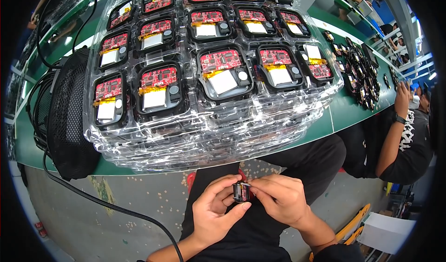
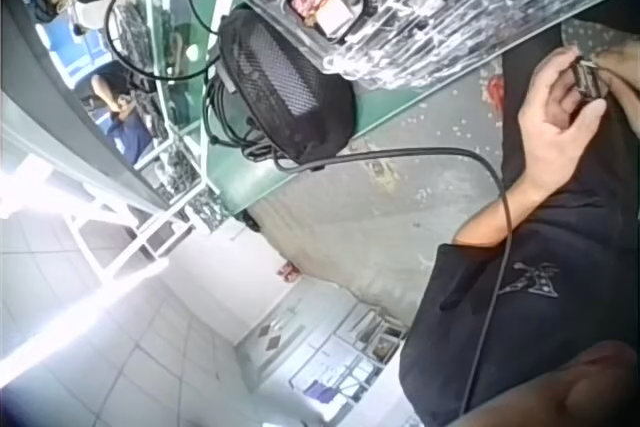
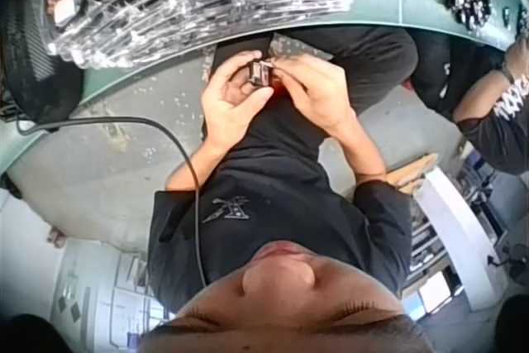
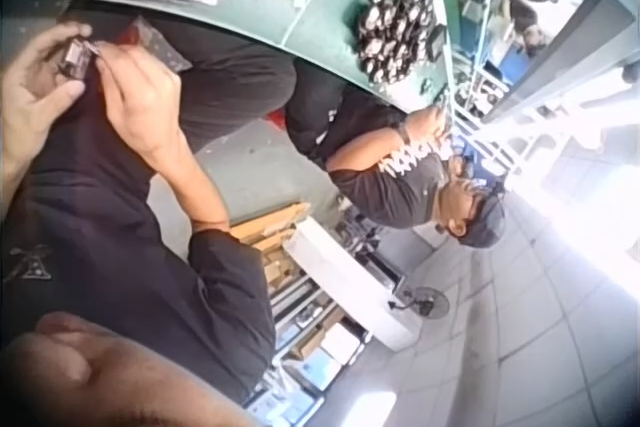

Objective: Assembling components into small electronic device housings on a factory assembly line.

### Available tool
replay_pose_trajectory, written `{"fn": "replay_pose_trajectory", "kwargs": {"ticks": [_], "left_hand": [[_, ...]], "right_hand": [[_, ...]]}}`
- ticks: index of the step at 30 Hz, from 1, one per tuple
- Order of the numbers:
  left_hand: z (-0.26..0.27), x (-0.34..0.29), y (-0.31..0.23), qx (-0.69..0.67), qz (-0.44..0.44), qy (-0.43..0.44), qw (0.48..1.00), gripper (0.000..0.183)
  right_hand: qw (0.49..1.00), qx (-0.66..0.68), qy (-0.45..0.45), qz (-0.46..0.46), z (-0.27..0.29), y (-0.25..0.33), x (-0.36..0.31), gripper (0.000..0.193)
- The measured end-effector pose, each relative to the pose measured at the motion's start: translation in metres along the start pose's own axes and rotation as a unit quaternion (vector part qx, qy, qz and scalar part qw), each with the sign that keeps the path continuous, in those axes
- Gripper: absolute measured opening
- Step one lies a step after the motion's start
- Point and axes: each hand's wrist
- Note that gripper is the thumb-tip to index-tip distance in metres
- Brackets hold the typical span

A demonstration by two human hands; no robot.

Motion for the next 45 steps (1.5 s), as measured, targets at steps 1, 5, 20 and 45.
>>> {"fn": "replay_pose_trajectory", "kwargs": {"ticks": [1, 5, 20, 45], "left_hand": [[0.000, 0.000, -0.001, 0.007, 0.008, 0.005, 1.000, 0.058], [0.000, -0.001, -0.002, -0.019, 0.009, 0.015, 1.000, 0.057], [-0.009, 0.001, -0.010, -0.045, 0.055, -0.012, 0.997, 0.056], [-0.002, -0.002, -0.005, -0.054, 0.105, -0.012, 0.993, 0.055]], "right_hand": [[1.000, -0.001, 0.000, -0.001, 0.000, 0.000, -0.001, 0.022], [1.000, 0.011, -0.023, -0.006, -0.004, 0.001, -0.001, 0.018], [0.996, -0.031, -0.078, 0.023, -0.012, -0.004, -0.007, 0.014], [0.957, -0.230, -0.076, 0.161, -0.011, -0.015, -0.012, 0.027]]}}
Point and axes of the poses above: each hand's wrist, its own x-axis towards the middle knuckle, its own z-axis out of the back of the hand, y = z × x, and after that the axes turned 3 degrees about z, right-handed
